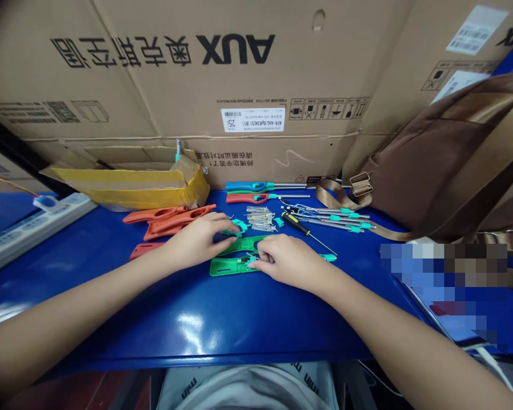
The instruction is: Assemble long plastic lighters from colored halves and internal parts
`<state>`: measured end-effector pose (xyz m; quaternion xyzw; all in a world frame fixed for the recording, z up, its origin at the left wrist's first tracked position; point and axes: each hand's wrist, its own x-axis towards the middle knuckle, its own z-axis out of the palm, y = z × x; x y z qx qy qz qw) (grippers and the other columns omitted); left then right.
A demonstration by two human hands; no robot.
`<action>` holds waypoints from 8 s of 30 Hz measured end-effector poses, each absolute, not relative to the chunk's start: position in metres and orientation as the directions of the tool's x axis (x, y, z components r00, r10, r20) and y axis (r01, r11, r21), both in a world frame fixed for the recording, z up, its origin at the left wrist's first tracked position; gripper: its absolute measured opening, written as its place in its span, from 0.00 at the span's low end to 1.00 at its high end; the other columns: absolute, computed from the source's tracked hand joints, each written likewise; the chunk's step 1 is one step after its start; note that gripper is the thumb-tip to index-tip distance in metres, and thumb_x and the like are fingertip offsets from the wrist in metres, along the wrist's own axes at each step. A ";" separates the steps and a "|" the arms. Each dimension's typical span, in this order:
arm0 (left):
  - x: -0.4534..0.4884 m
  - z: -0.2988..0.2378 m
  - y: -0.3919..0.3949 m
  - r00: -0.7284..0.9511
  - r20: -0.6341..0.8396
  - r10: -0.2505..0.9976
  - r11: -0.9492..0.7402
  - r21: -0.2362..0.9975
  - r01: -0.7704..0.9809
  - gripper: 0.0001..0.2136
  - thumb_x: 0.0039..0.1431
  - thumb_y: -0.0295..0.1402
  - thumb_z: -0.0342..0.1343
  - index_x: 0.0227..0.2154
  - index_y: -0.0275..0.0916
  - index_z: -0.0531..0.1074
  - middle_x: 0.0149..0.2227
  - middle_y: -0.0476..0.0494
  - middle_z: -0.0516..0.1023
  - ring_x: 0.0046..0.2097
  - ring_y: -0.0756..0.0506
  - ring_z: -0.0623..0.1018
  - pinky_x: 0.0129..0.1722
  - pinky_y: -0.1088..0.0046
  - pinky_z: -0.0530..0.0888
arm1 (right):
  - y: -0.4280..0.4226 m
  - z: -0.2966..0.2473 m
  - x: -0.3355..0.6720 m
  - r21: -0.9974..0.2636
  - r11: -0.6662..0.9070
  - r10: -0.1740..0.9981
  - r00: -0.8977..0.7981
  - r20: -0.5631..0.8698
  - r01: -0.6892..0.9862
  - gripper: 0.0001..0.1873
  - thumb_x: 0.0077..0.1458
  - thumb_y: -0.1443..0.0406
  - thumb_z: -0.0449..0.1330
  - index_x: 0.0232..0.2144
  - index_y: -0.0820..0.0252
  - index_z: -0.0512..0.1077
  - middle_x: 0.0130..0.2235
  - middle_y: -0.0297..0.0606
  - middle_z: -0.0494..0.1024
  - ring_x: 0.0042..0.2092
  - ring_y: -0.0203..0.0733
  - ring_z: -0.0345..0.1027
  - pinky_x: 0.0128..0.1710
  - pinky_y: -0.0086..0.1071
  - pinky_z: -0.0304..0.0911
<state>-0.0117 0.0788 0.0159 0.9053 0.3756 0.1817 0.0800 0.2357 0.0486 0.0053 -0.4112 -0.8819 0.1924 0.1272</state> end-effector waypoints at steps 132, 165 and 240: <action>-0.007 0.000 0.028 0.394 -0.290 0.872 0.235 0.955 0.182 0.27 0.56 0.58 0.60 0.18 0.38 0.68 0.09 0.57 0.58 0.11 0.56 0.55 0.11 0.81 0.49 | 0.043 0.018 0.221 -0.925 -0.151 0.863 -0.410 -0.295 0.348 0.13 0.52 0.58 0.68 0.32 0.62 0.74 0.18 0.24 0.64 0.19 0.28 0.51 0.18 0.26 0.44; -0.003 0.000 0.026 0.391 -0.254 0.885 0.193 0.963 0.189 0.28 0.56 0.59 0.59 0.19 0.38 0.68 0.10 0.57 0.58 0.12 0.56 0.56 0.12 0.80 0.48 | 0.045 0.016 0.223 -0.936 -0.123 0.863 -0.431 -0.264 0.329 0.13 0.53 0.57 0.69 0.30 0.63 0.77 0.29 0.33 0.78 0.18 0.25 0.57 0.17 0.25 0.53; -0.024 0.011 0.034 0.448 0.027 0.893 -0.342 0.689 0.640 0.19 0.68 0.39 0.50 0.23 0.37 0.73 0.26 0.48 0.74 0.29 0.48 0.72 0.31 0.73 0.64 | 0.038 0.010 0.231 -0.374 0.663 0.745 -0.621 0.244 0.648 0.17 0.59 0.59 0.64 0.50 0.54 0.75 0.50 0.39 0.74 0.38 0.40 0.72 0.35 0.34 0.65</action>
